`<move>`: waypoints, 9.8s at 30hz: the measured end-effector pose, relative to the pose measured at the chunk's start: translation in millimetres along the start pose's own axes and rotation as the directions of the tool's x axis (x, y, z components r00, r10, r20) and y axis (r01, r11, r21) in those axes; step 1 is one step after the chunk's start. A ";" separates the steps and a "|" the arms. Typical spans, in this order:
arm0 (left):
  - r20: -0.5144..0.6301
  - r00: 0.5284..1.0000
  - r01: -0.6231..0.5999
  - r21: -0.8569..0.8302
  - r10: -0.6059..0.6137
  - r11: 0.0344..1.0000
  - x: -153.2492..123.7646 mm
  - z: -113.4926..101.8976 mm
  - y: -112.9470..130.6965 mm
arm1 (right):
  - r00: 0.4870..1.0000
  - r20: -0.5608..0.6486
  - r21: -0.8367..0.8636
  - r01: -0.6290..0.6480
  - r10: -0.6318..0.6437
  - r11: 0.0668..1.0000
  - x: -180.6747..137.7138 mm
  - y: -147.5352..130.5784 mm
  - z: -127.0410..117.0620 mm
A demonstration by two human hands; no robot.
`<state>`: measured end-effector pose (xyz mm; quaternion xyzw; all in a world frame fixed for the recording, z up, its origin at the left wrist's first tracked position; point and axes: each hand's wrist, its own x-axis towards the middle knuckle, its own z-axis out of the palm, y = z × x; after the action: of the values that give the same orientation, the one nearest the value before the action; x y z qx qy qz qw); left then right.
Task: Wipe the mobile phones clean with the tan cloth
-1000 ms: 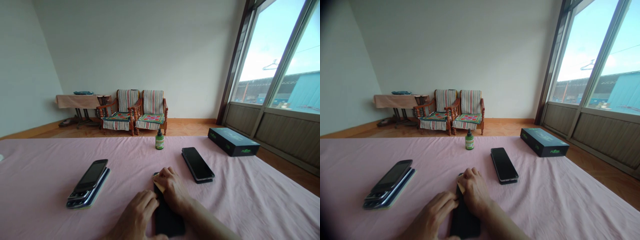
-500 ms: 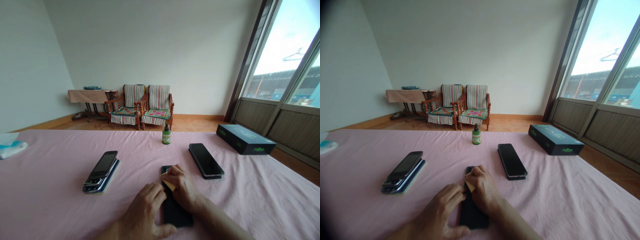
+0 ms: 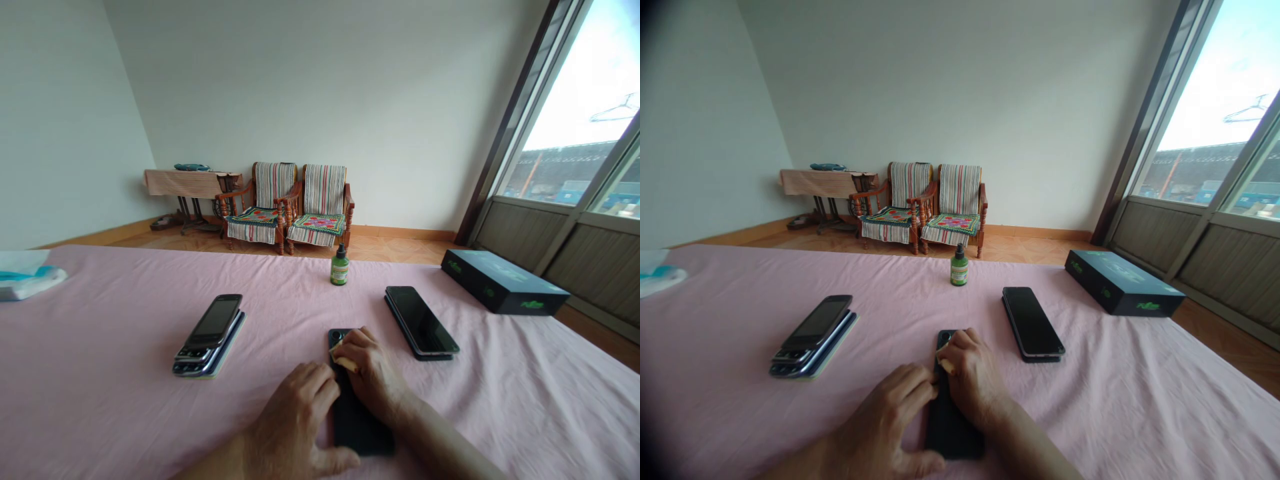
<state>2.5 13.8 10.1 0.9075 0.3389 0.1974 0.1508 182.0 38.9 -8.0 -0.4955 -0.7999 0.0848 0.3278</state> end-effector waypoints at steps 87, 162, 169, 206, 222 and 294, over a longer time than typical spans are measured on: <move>0.008 0.999 -0.033 0.066 0.033 0.997 1.6 5.3 -4.6 | 1.000 -0.012 0.048 0.004 -0.003 0.999 10.3 12.6 9.3; -0.025 1.000 0.016 0.025 -0.015 1.000 6.0 7.5 -3.0 | 0.988 -0.026 -0.225 -0.153 0.151 0.962 15.5 6.3 5.7; -0.022 1.000 0.000 0.036 0.001 0.999 5.7 7.9 -6.2 | 0.969 -0.085 -0.247 -0.247 0.233 0.937 13.6 21.1 -0.7; -0.012 0.999 -0.041 -0.029 0.041 0.999 4.5 3.3 -13.3 | 0.994 0.112 -0.033 0.018 -0.015 0.999 -22.8 -10.3 -10.5; -0.042 0.998 -0.054 -0.051 0.052 0.997 3.0 3.4 -13.8 | 0.994 0.045 -0.167 -0.088 0.097 0.982 -3.8 -2.4 -4.9; -0.088 0.993 0.073 -0.027 -0.076 0.997 0.7 13.5 -12.3 | 0.989 0.148 0.119 -0.022 0.004 0.993 -2.6 6.5 -8.0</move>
<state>2.4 21.3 -6.6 0.8827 0.3765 0.2357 0.1536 192.4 38.4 -6.0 -0.4722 -0.8122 0.1715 0.2965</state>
